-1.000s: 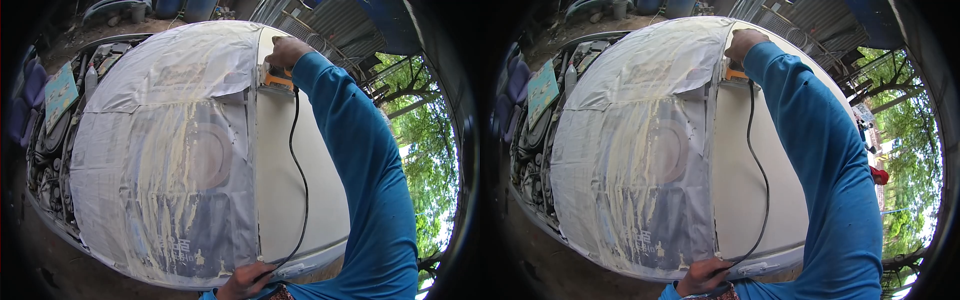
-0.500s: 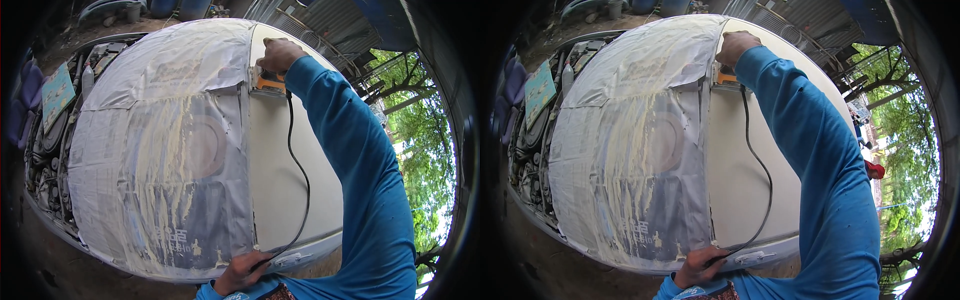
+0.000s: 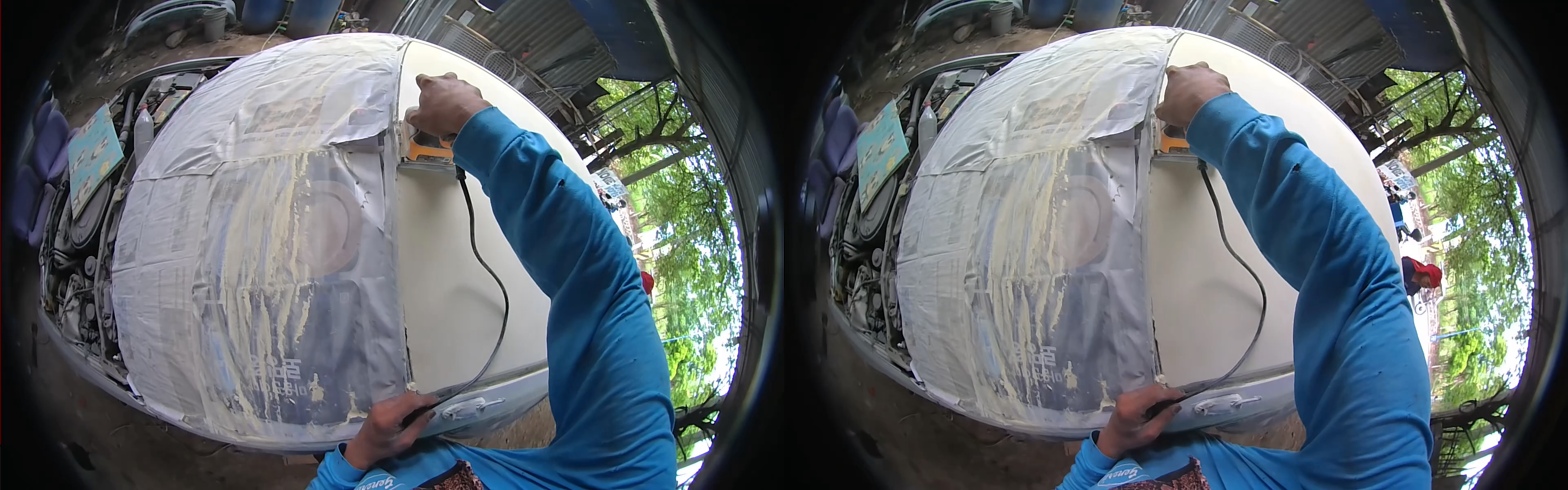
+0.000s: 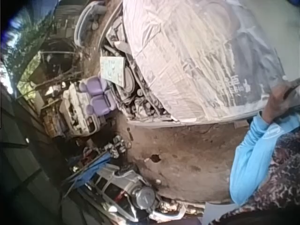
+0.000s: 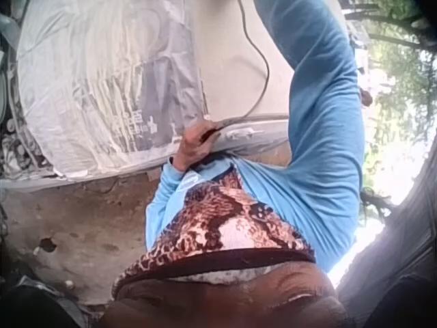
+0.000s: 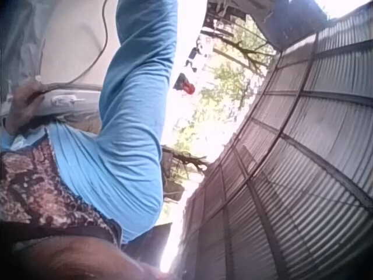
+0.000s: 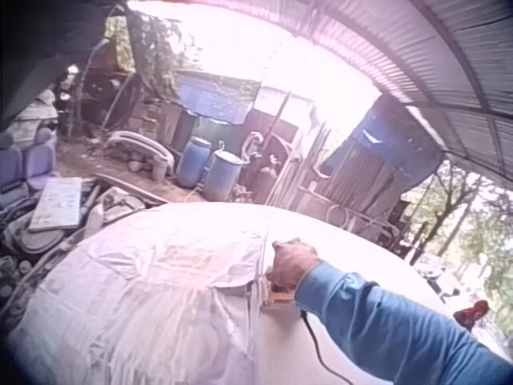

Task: Sanding the roof of a car using a power sander to prepare it for painting.

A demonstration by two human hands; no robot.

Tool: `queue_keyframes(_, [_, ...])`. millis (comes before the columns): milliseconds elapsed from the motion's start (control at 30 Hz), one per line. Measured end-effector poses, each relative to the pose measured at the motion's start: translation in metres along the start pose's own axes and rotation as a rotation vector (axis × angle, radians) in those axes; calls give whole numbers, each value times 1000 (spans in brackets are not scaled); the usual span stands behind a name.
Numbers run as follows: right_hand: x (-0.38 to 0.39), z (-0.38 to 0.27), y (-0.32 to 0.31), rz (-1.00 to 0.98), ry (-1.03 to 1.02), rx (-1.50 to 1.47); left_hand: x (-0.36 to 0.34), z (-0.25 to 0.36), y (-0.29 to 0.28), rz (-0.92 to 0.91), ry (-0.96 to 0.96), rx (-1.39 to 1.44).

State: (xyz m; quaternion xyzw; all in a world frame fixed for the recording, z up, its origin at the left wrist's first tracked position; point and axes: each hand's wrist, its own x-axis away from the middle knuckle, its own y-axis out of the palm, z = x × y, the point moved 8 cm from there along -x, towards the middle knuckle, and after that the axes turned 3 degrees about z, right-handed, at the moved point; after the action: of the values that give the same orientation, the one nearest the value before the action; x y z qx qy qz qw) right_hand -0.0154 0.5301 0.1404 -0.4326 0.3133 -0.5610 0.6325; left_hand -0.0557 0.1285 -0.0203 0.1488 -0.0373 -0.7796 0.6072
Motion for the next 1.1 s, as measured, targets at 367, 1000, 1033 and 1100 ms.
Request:
queue_keyframes(367, [24, 27, 9, 27, 30, -49, 1, -1, 0, 19, 22, -21])
queue_keyframes(1000, [34, 8, 9, 36, -22, -63, 0, 0, -1, 39, 28, -69])
queue_keyframes(1033, [33, 8, 10, 22, -13, -62, 0, 1, 0, 37, 39, -65])
queue_keyframes(1100, [30, 9, 10, 26, -17, -65, 1, 2, -1, 42, 48, -64])
